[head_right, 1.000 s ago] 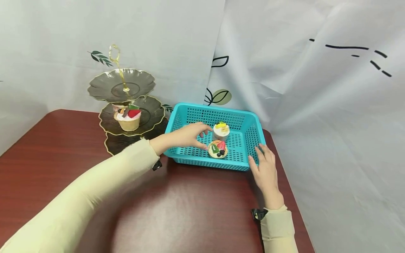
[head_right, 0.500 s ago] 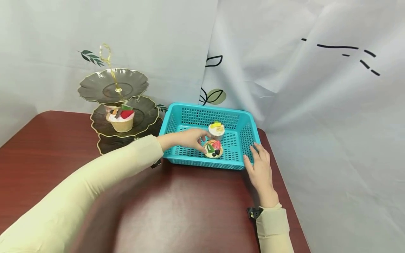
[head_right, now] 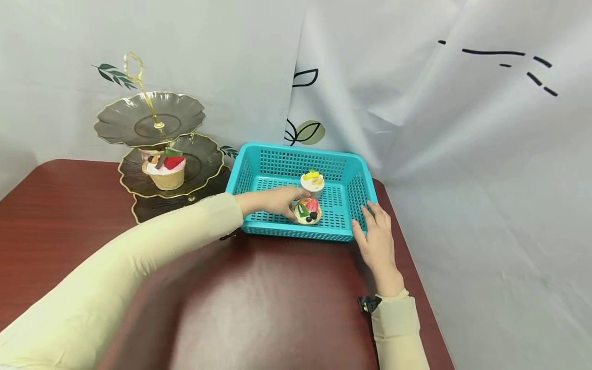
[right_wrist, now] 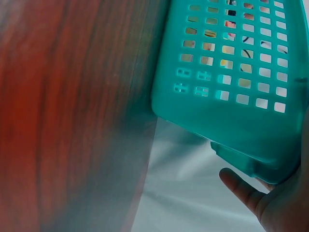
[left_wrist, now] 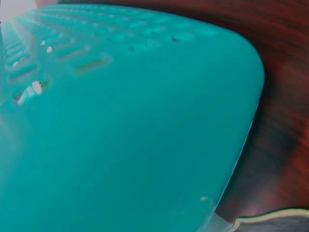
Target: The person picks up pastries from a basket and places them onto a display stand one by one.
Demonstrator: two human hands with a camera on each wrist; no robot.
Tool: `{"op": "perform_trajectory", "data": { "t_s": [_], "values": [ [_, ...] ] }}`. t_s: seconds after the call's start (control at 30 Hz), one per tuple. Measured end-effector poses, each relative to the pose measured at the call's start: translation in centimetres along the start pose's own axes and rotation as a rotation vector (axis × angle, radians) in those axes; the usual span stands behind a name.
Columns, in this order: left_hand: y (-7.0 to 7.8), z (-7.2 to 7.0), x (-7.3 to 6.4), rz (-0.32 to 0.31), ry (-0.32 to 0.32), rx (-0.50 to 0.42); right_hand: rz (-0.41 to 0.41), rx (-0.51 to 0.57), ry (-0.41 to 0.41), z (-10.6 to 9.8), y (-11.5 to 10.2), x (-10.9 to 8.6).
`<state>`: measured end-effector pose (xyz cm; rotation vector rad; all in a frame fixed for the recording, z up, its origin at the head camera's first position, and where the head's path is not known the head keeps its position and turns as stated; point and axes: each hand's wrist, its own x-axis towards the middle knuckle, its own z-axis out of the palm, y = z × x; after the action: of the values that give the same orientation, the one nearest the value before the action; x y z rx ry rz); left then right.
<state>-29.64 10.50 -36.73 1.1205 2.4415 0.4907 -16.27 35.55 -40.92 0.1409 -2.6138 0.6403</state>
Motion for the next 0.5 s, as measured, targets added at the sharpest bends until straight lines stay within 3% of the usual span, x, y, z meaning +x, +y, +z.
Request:
{"op": "perform_trajectory", "data": {
  "t_s": [0.3, 0.5],
  "values": [
    [-0.23, 0.70, 0.26, -0.021, 0.036, -0.014, -0.004, 0.006, 0.001, 0.02, -0.26, 0.56],
    [-0.27, 1.05, 0.44, -0.050, 0.018, 0.001, 0.011, -0.008, -0.006, 0.07, -0.12, 0.39]
  ]
}}
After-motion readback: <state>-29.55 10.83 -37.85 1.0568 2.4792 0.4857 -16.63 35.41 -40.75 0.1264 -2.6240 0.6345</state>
